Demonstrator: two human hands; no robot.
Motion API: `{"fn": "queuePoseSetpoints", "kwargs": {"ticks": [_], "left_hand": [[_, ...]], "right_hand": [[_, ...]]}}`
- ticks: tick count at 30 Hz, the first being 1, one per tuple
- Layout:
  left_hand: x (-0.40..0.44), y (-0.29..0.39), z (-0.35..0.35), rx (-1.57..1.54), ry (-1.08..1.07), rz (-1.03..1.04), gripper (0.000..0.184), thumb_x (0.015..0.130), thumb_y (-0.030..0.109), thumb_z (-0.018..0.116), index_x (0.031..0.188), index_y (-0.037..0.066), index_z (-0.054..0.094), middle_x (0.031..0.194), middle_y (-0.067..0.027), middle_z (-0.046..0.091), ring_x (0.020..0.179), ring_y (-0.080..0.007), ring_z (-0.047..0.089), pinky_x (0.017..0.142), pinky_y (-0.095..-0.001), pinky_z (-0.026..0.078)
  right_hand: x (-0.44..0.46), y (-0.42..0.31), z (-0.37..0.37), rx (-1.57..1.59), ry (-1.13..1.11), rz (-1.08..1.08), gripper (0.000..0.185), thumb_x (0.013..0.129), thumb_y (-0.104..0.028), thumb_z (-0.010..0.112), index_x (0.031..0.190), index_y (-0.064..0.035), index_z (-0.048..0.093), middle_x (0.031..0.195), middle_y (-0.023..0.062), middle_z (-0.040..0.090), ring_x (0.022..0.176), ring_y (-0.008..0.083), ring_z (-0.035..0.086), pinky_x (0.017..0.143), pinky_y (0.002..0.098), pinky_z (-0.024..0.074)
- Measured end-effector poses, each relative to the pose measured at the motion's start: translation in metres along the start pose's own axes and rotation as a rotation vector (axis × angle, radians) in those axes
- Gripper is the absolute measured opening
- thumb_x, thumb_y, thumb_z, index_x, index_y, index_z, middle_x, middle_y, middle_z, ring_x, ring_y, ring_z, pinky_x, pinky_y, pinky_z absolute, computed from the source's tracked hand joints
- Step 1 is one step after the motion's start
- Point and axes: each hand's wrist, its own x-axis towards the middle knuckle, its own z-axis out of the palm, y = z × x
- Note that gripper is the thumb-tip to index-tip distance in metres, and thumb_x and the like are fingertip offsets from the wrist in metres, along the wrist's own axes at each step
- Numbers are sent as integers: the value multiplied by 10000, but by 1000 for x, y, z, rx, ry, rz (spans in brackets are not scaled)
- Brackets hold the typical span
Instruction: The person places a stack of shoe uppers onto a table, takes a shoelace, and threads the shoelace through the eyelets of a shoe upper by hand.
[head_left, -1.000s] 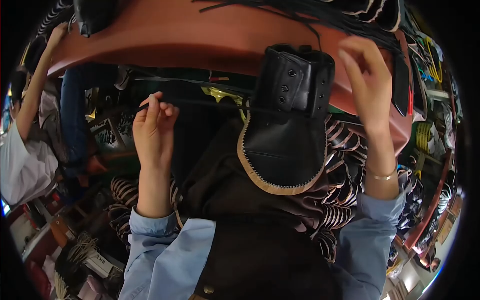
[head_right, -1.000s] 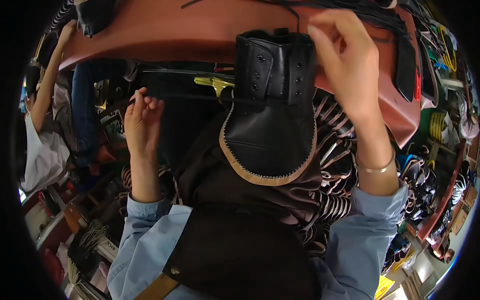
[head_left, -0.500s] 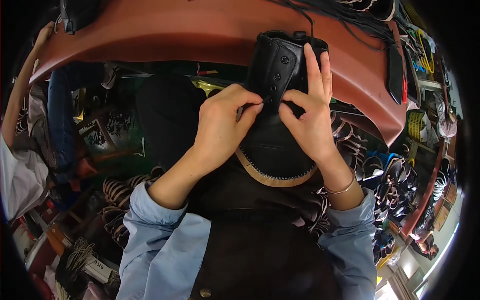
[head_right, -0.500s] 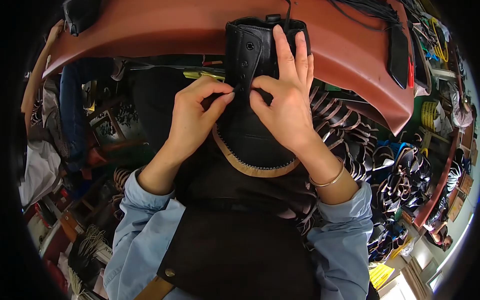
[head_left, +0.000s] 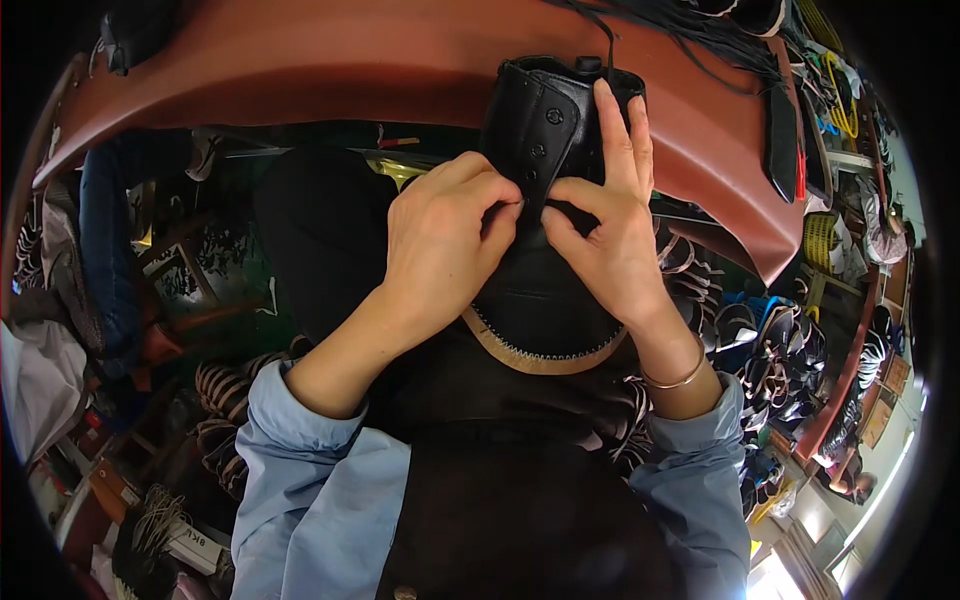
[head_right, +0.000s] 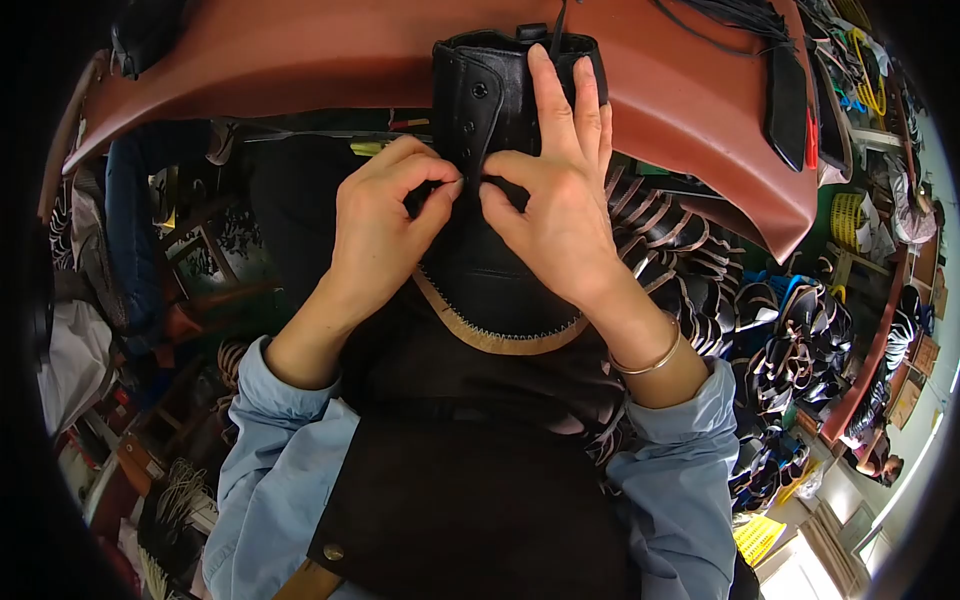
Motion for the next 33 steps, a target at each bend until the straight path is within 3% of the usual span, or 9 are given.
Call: {"fn": "queuePoseSetpoints", "kwargs": {"ticks": [2,9,11,18,21,23,28,30,33], "left_hand": [[-1,2,3,174,46,161,90,721,10,671,801,26,633,768,-77,569,706,-263,586,628,-359,449],[-2,5,4,291,62,206,110,719,-7,670,819,21,631,751,-77,563,703,-262,581,640,-362,432],[-2,9,5,337,54,149,107,724,-12,670,817,28,634,743,-74,566,706,-258,581,649,-354,424],[-10,3,3,235,78,141,156,726,5,686,874,49,663,790,-68,606,711,-253,582,685,-343,424],[-8,1,-7,296,32,147,236,726,9,692,956,52,659,902,-68,637,864,-266,590,796,-353,420],[-8,-6,-19,318,83,125,308,717,23,710,1016,58,648,1010,-68,637,988,-266,568,878,-368,396],[-11,-6,-16,277,111,141,322,680,39,744,988,74,659,1012,-71,600,971,-262,543,858,-360,393],[-5,8,4,245,115,318,333,635,60,779,944,94,660,1017,-59,546,974,-291,494,833,-395,377],[8,30,34,371,45,234,272,626,22,789,838,109,642,1048,-62,503,1007,-278,460,840,-368,382]], "right_hand": [[0,0,-1,-16,-12,-1,104,669,-18,682,770,-38,670,1539,185,201,1429,424,74,1132,500,139],[0,-2,0,-31,-5,-17,123,652,-18,704,767,-40,666,1540,189,188,1423,443,72,1115,555,137],[0,-4,1,-82,36,-61,108,639,-57,724,731,-49,669,1529,180,209,1394,487,123,1060,653,161],[1,-9,4,-205,62,-132,87,626,-44,704,678,-24,636,1494,170,317,1401,458,155,1077,623,152],[6,-8,-14,-347,77,-190,53,639,-59,682,674,-57,642,1473,148,360,1398,431,191,1081,623,148],[21,13,-59,-417,298,-204,76,598,-69,673,646,-51,616,1418,118,428,1358,410,275,1068,627,160],[31,87,-160,-551,178,-88,129,642,-69,681,755,-49,622,1391,115,455,1336,393,318,1059,568,224],[30,97,-164,-539,108,-107,153,660,-69,684,799,-47,625,1380,113,467,1328,386,335,1055,544,250],[29,96,-154,-554,100,-197,190,687,-70,689,865,-46,629,1364,111,483,1315,375,361,1049,508,288]]}}
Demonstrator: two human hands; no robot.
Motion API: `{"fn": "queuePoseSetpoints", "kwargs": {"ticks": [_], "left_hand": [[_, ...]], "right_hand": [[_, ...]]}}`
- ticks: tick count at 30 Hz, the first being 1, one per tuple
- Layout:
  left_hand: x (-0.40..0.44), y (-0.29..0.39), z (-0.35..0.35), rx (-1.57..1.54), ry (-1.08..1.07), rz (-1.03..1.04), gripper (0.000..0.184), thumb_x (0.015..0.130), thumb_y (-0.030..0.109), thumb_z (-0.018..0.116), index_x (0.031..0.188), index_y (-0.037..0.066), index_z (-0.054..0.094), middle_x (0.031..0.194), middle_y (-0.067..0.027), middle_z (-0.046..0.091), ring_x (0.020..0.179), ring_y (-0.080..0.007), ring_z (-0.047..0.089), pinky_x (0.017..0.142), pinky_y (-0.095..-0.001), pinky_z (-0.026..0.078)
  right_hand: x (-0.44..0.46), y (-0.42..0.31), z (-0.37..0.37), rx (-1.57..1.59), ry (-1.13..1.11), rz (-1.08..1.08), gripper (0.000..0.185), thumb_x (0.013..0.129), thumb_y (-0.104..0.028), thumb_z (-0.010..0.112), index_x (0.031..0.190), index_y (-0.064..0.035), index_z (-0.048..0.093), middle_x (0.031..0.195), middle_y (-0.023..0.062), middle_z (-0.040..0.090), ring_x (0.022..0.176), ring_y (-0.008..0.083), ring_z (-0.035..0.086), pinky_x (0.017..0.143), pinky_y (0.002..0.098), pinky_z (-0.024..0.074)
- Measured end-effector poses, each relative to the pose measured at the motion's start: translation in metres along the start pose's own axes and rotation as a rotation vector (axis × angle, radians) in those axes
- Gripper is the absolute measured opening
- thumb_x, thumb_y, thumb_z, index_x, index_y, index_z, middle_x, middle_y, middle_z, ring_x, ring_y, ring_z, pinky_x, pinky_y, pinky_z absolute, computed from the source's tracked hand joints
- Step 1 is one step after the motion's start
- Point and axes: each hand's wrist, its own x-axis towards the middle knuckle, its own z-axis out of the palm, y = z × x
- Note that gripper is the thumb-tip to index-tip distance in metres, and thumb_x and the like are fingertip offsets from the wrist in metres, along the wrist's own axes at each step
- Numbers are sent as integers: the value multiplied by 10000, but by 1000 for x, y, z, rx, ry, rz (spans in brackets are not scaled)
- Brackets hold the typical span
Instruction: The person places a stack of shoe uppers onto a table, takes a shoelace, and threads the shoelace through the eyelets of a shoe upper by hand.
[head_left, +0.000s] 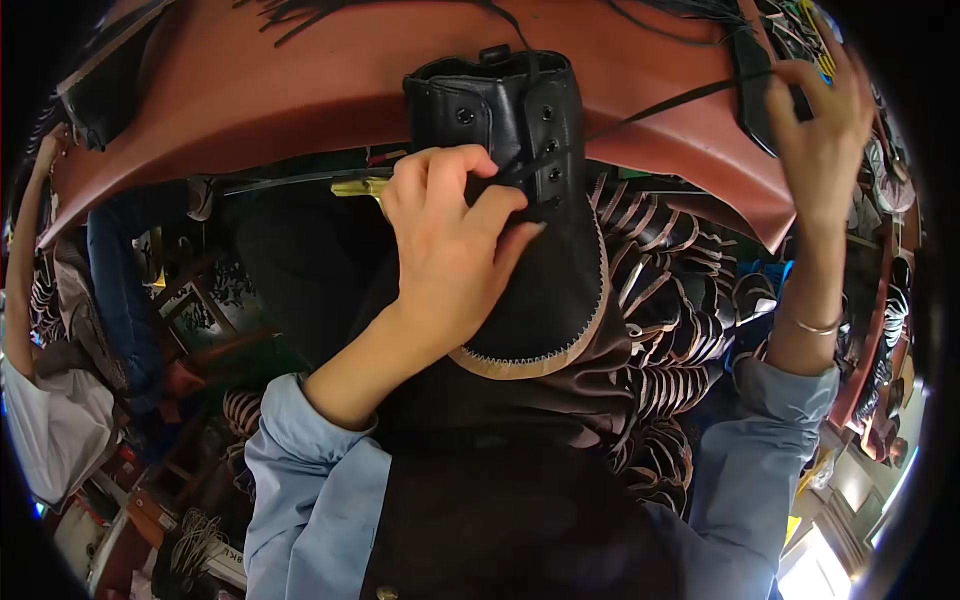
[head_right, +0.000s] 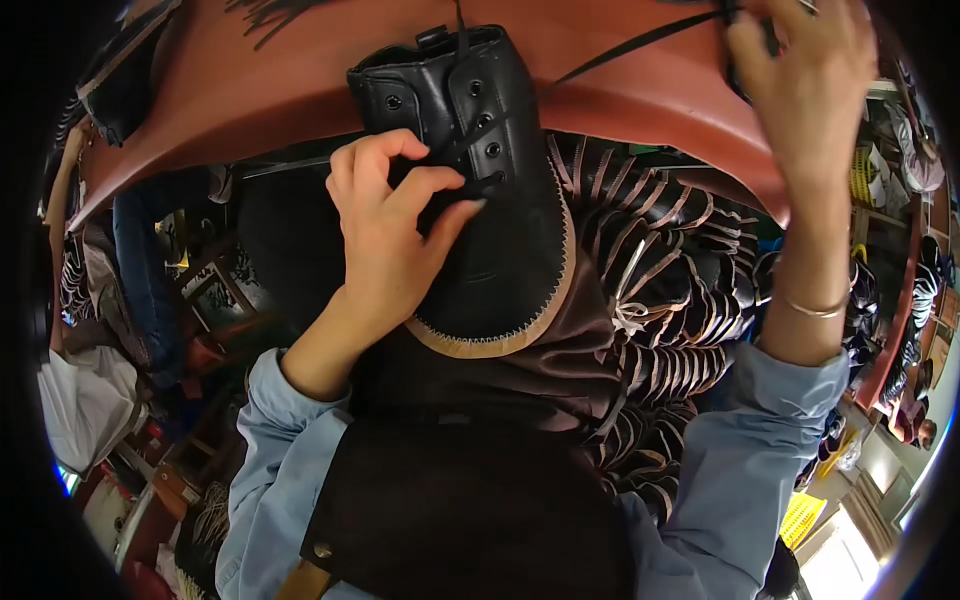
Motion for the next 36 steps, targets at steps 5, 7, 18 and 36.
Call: {"fn": "queuePoseSetpoints", "kwargs": {"ticks": [5,7,18,36], "left_hand": [[-1,-20,-19,-75,-100,110,261,632,12,773,829,90,622,1032,-69,523,991,-281,486,834,-371,391],[12,-18,-23,-40,-126,169,303,636,19,761,914,76,654,1077,-83,543,1017,-290,492,874,-388,399],[122,-21,-62,173,-375,626,106,766,125,665,841,62,622,850,-43,571,972,-244,529,998,-389,315],[-6,-123,-141,-40,-344,-267,60,840,15,638,834,-27,595,697,-78,559,637,-159,529,615,-258,417]], "right_hand": [[-25,-42,45,48,32,119,301,699,-70,718,982,-34,623,1355,112,492,1305,372,384,1046,462,339],[-24,-67,48,435,33,77,395,662,-84,751,1029,-43,611,1389,145,447,1317,395,363,1062,485,319],[-23,-82,31,888,-229,119,139,747,18,665,839,8,562,875,90,632,583,194,532,554,317,446],[-59,13,-19,427,-243,261,54,837,34,581,878,66,596,734,80,532,659,149,493,624,259,399]]}}
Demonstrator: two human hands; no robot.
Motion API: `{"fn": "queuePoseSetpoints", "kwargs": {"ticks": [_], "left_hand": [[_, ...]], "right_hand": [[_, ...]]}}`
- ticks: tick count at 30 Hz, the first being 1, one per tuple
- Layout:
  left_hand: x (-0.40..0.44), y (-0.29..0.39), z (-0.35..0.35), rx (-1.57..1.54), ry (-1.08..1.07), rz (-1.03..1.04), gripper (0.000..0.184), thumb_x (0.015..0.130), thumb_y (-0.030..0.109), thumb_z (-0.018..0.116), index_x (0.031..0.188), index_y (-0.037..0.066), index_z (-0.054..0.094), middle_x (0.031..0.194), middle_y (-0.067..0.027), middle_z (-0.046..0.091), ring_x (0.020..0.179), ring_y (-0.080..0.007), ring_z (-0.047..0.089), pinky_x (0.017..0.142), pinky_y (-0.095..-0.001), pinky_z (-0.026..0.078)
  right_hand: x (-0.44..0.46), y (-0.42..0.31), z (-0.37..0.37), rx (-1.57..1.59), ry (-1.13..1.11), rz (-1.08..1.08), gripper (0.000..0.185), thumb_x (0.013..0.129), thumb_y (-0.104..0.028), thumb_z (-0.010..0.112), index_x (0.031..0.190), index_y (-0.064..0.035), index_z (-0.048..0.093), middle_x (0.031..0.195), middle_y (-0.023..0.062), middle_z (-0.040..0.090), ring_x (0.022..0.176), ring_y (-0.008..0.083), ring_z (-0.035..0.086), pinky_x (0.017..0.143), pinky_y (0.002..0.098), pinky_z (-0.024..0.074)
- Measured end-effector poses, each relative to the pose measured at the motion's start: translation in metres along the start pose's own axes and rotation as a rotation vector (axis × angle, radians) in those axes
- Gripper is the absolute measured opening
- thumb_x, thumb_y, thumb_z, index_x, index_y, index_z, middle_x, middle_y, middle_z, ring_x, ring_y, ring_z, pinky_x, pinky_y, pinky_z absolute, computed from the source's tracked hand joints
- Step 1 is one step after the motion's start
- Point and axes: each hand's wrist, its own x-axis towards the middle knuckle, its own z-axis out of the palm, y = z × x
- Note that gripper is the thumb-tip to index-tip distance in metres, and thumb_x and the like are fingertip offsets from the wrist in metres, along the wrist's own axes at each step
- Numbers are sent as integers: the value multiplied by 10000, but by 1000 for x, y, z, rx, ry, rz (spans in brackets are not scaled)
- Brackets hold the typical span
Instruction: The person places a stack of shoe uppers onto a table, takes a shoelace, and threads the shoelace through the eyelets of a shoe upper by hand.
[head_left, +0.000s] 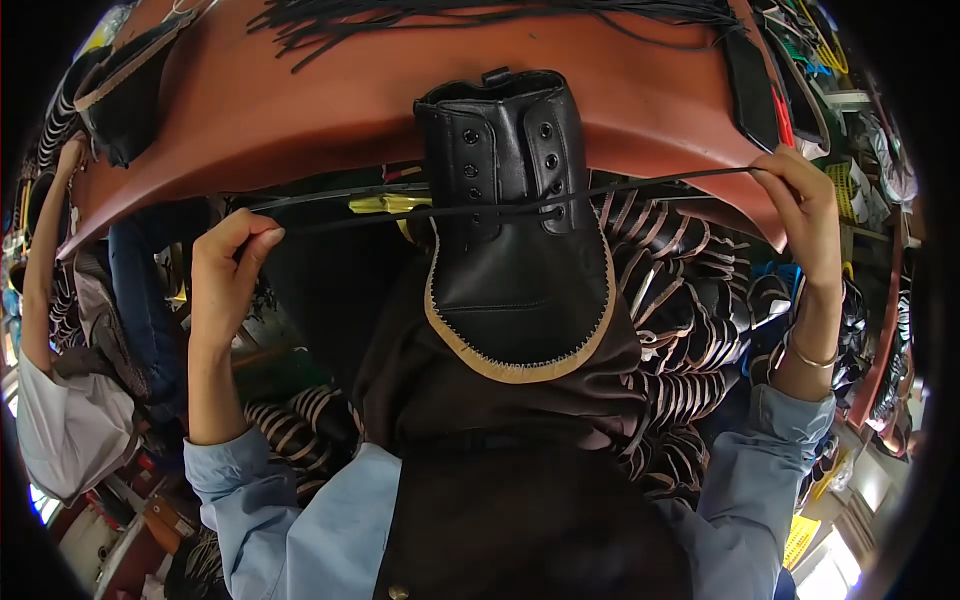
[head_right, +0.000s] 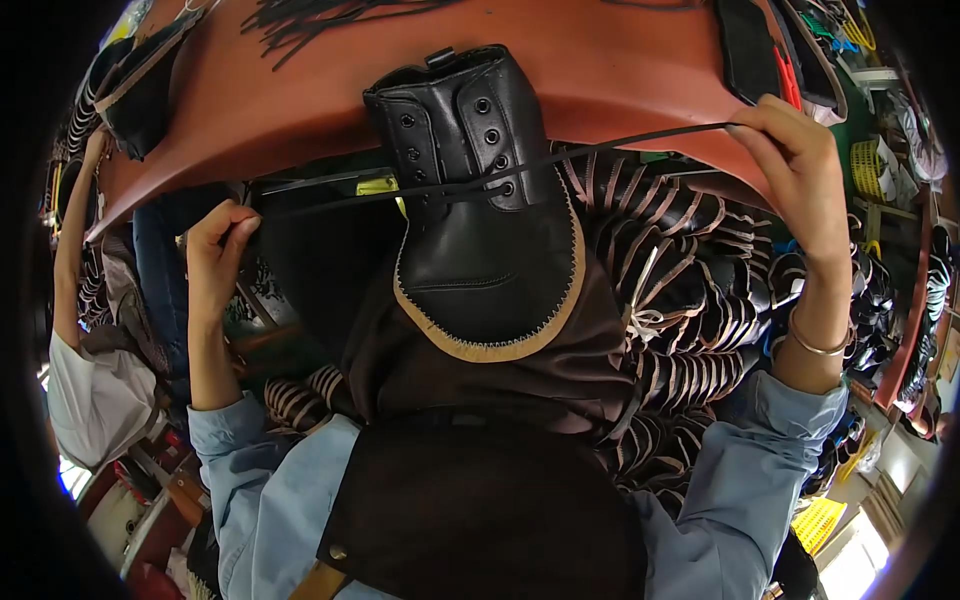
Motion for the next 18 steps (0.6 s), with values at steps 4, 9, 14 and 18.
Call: {"fn": "queuePoseSetpoints", "kwargs": {"ticks": [4,9,14,18], "left_hand": [[7,-11,32,71,99,8,94,861,55,632,845,-21,579,725,-132,570,634,-233,539,624,-291,435],[18,-10,56,107,76,62,86,848,59,634,846,-10,582,735,-158,568,660,-320,561,617,-347,450],[20,2,64,496,-48,122,93,760,57,695,821,64,624,919,-71,616,918,-274,574,804,-396,426],[43,85,80,197,358,402,156,696,30,741,828,88,683,1135,-46,605,1150,-316,493,973,-412,379]], "right_hand": [[-6,4,14,252,74,89,58,870,27,564,876,60,612,771,24,562,693,96,484,642,226,394],[-15,25,38,653,227,305,76,902,2,545,927,35,609,912,90,601,790,144,556,786,278,467],[-22,11,72,1830,401,49,46,899,-69,583,904,-24,591,845,79,580,793,188,602,826,389,500],[-2,-48,90,1030,258,136,21,826,20,650,844,10,643,796,35,567,660,86,530,578,204,412]]}}
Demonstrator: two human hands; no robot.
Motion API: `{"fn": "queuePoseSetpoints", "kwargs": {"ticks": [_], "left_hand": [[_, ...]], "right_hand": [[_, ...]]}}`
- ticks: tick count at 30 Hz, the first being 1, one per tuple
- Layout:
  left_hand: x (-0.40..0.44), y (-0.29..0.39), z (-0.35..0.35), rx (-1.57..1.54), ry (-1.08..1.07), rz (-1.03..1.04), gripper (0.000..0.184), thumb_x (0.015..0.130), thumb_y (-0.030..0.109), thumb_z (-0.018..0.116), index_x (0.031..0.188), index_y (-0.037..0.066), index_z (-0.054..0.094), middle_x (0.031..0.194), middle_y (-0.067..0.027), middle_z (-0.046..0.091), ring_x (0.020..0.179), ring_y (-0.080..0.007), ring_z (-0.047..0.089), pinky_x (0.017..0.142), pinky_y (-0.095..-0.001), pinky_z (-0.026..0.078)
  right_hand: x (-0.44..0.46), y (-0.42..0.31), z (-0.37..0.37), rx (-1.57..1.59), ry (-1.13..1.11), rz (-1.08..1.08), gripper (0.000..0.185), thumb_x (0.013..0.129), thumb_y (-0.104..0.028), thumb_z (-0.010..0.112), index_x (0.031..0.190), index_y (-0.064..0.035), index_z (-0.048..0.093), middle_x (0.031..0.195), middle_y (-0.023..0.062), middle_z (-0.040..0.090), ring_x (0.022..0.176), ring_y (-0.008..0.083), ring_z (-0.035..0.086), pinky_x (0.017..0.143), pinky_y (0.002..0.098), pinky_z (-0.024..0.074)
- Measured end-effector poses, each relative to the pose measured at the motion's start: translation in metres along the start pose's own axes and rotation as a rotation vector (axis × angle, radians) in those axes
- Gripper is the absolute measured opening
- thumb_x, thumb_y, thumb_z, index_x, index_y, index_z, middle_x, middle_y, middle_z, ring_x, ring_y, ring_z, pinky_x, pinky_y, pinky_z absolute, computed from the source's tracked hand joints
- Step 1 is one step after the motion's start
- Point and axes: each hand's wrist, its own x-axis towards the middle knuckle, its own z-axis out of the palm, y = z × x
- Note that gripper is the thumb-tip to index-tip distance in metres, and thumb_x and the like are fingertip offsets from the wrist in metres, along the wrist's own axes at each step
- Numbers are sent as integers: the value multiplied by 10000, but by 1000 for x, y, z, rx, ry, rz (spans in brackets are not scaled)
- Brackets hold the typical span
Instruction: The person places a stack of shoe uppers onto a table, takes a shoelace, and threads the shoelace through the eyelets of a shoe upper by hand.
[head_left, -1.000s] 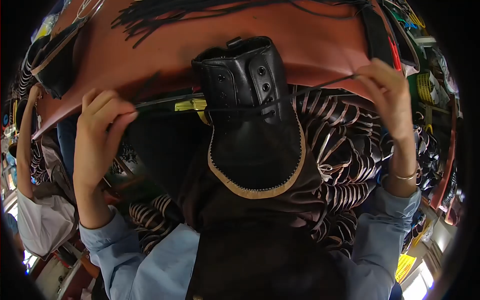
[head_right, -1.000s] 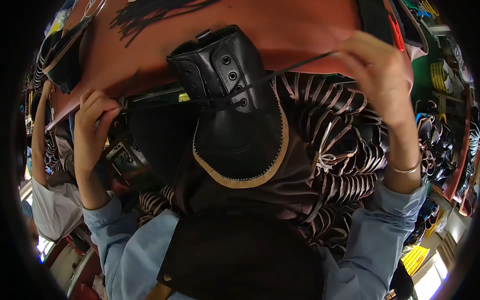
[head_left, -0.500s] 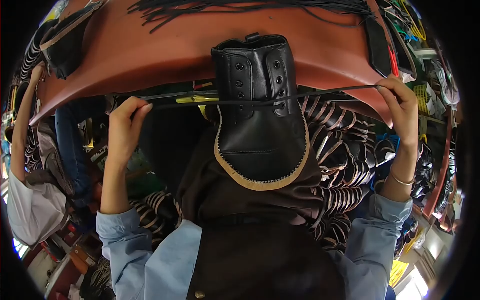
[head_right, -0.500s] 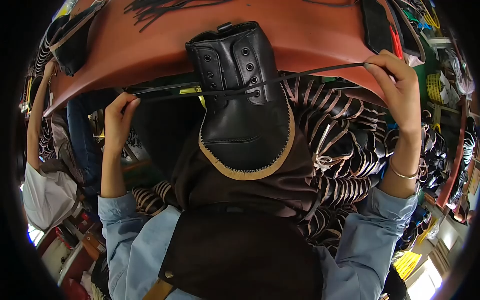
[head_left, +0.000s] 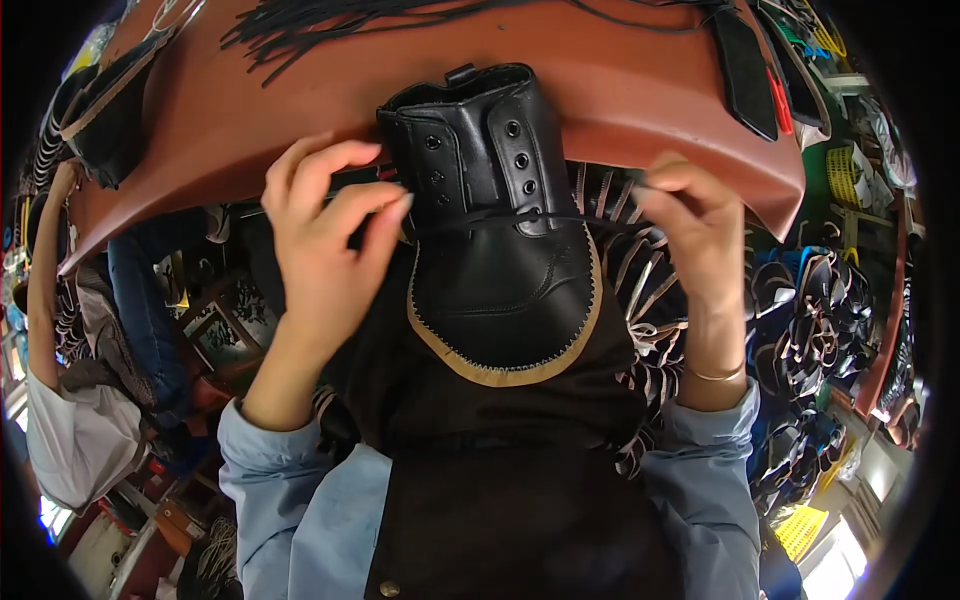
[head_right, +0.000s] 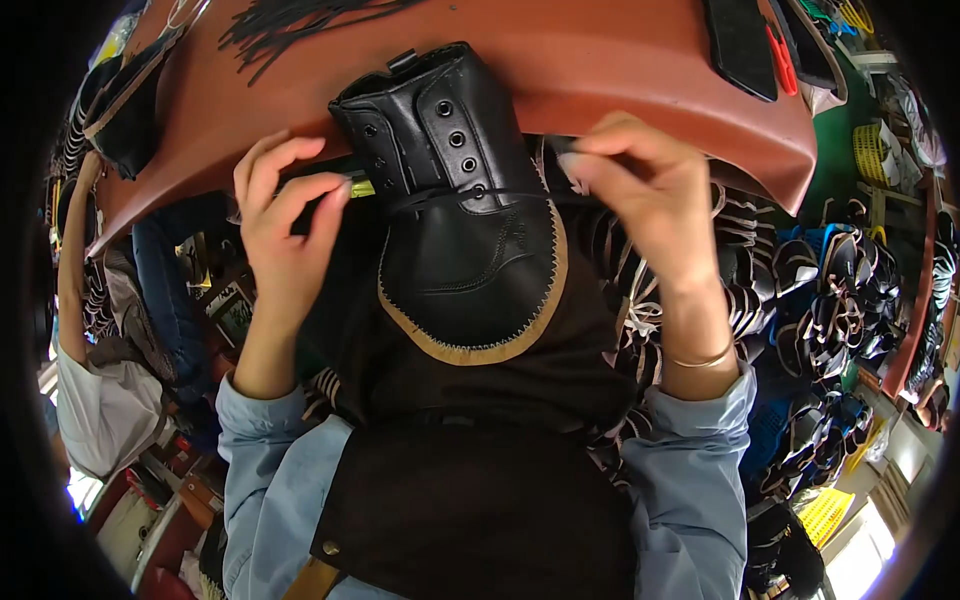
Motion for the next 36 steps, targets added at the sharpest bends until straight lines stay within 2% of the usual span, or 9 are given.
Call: {"fn": "queuePoseSetpoints", "kwargs": {"ticks": [4,7,10,13,14,16,27,32,36], "left_hand": [[15,38,50,-97,-4,-97,135,687,47,748,790,119,696,1449,-88,376,1358,-424,219,1088,-499,214],[12,37,57,-158,-22,-87,144,642,76,771,743,125,680,1509,-169,252,1346,-531,152,1014,-671,158],[13,39,57,-153,-79,-73,121,649,79,767,735,113,689,1541,-185,176,1369,-545,70,995,-725,113],[17,44,52,-134,-130,-83,92,702,71,732,775,101,685,1556,-152,174,1408,-475,43,1106,-563,71],[18,43,52,-136,-131,-80,92,702,71,732,775,101,685,1556,-152,174,1408,-475,43,1106,-563,71],[19,41,51,-112,-148,-32,92,658,87,766,718,104,699,1545,-188,163,1381,-537,17,978,-751,98],[24,46,52,-88,-168,12,97,648,61,758,701,86,682,1539,-191,176,1376,-544,39,968,-759,121],[27,52,51,-32,-196,18,112,628,27,741,658,54,636,1536,-171,197,1379,-528,69,961,-764,130],[30,53,40,86,-209,30,121,630,40,712,682,89,615,1512,-105,298,1400,-441,142,1041,-683,107]], "right_hand": [[2,10,44,-402,-29,-8,92,768,7,687,860,-1,690,772,39,576,634,119,539,551,249,404],[-4,16,49,-428,-17,-7,117,747,-8,693,864,-15,694,772,57,571,616,171,550,555,275,430],[-4,17,48,-430,-13,-26,117,750,23,679,862,-7,693,765,39,554,620,129,520,554,248,410],[-1,15,48,-450,-7,-32,123,745,53,668,856,4,689,749,24,532,623,87,491,549,219,386],[0,15,47,-482,-3,-51,125,736,52,671,852,7,686,741,27,528,621,93,498,549,224,390],[0,13,45,-506,-12,-64,129,727,49,674,848,7,684,736,34,525,621,103,507,551,229,397],[6,18,52,-661,-31,-167,115,707,15,690,813,0,650,744,71,535,617,197,534,556,281,432],[7,16,56,-895,-45,-427,108,726,-20,697,796,-8,615,759,87,556,669,249,558,631,326,450],[8,15,42,-711,-141,-178,111,730,-19,698,810,-1,623,788,93,572,706,269,572,681,332,454]]}}
